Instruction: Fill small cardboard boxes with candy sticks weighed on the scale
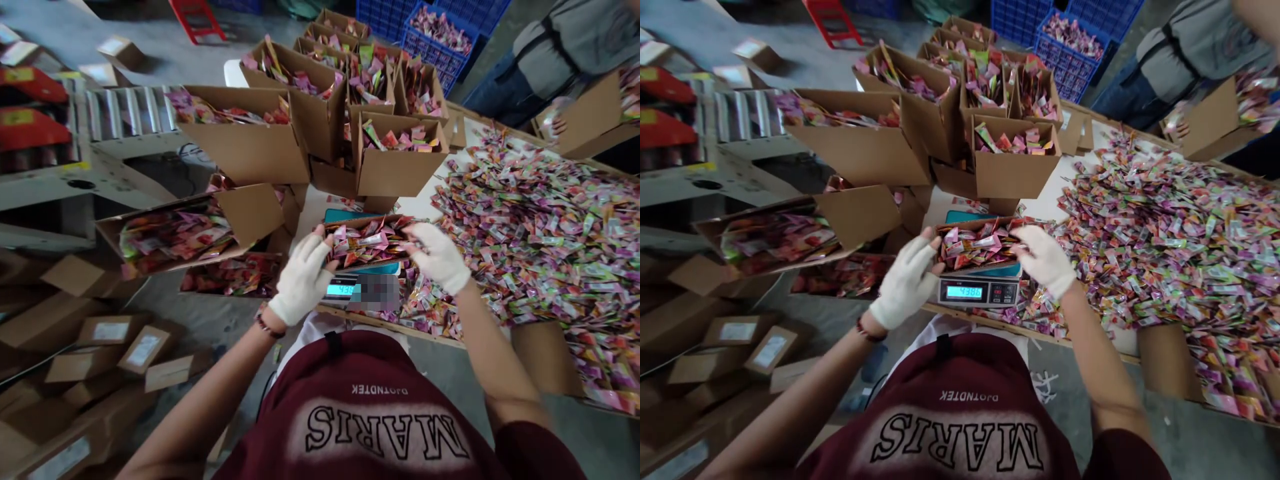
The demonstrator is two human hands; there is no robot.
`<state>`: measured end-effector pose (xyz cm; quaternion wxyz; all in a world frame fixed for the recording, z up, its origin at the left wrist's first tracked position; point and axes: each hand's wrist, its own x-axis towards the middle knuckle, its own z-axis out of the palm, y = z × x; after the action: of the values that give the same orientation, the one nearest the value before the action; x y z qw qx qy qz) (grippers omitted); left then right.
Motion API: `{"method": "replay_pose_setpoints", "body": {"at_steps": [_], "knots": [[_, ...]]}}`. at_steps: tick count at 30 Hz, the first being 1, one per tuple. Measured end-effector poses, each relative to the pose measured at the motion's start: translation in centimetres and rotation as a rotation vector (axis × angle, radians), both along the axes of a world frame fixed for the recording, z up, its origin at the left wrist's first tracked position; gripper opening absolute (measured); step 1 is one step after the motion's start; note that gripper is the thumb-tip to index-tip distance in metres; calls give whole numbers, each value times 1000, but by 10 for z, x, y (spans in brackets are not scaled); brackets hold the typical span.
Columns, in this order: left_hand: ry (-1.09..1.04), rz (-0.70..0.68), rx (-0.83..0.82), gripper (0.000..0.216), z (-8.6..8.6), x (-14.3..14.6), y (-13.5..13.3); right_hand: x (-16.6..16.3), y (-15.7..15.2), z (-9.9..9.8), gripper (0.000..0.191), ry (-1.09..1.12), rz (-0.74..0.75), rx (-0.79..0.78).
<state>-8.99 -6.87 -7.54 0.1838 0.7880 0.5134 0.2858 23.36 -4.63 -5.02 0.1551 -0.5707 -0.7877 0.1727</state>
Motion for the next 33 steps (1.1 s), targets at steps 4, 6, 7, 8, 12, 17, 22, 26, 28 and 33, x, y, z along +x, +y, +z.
{"method": "replay_pose_setpoints", "body": {"at_steps": [4, 6, 7, 8, 12, 17, 22, 26, 28, 33], "knots": [[57, -30, 127, 62, -27, 25, 1, -69, 43, 2, 52, -367, 148, -244], [51, -18, 169, 67, -33, 26, -3, -82, 54, -1, 43, -442, 152, -294], [43, -16, 178, 70, -34, 25, -6, -83, 56, -1, 41, -450, 163, -296], [35, -11, 181, 73, -34, 24, -7, -80, 56, 1, 42, -441, 170, -280], [-1, -19, 171, 78, -26, 21, -9, -47, 35, 31, 44, -166, 151, -49], [-84, 19, 96, 70, -10, 10, -6, 36, -28, 73, 30, 53, -170, 206], [-110, 147, -20, 49, 4, -18, -1, 116, -84, 65, 43, -270, -461, 85], [-55, 102, -24, 32, 20, -18, 9, 89, -72, 50, 58, -215, -364, 68], [16, 48, 4, 28, 27, -6, 16, 47, -45, 45, 48, -193, -158, 67], [299, 5, 1, 26, 29, 29, 29, -45, 25, 27, 40, -616, 137, -133]]}}
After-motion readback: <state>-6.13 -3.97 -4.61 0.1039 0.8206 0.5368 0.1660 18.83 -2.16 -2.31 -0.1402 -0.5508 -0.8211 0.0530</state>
